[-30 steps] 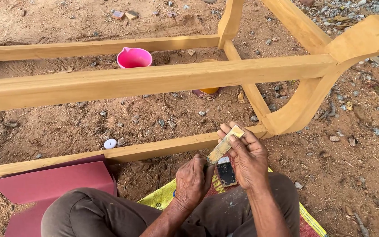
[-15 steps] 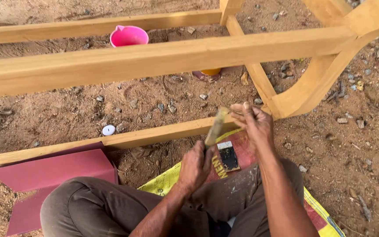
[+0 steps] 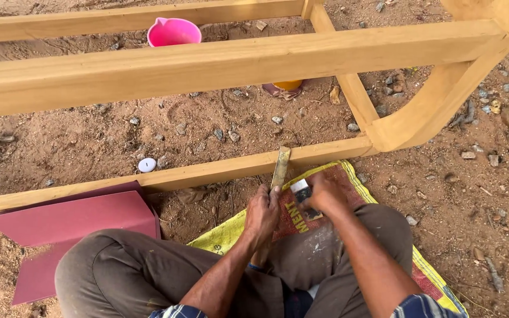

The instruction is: The recorder is sanding and scraping a piece of wooden furniture in an outdoor workshop area.

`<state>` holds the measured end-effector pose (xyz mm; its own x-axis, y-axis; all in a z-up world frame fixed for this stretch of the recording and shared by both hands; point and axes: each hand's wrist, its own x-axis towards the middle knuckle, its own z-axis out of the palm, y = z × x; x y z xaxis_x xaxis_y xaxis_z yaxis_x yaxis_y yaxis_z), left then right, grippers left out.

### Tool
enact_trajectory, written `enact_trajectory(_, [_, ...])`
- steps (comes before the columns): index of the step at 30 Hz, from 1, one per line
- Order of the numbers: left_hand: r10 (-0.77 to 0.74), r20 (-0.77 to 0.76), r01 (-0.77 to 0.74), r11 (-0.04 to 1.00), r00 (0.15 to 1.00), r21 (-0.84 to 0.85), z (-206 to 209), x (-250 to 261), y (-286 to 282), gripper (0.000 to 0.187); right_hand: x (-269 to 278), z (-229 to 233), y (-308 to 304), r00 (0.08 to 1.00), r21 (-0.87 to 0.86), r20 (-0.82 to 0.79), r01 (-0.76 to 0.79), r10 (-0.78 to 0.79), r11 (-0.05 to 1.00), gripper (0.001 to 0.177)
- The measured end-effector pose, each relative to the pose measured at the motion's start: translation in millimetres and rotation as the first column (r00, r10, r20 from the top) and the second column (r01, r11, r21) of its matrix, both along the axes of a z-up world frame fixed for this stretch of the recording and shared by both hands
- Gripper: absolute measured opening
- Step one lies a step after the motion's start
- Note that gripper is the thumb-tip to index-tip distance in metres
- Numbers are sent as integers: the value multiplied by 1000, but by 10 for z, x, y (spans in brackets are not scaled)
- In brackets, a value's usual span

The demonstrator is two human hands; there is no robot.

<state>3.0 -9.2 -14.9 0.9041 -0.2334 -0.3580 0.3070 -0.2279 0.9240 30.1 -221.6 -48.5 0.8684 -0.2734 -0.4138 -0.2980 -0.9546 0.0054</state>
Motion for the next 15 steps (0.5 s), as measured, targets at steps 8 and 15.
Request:
enact_trajectory(8, [-29,-98,15,990,995,-143,-132,55,-67,33,25,309,-140,635,812,276,247,-722,528,27])
enact_trajectory(15, [-51,-224,1,976,973,-218,-62,83,-91,26,127,973,299,235,978,-201,-11,-951,-209,32])
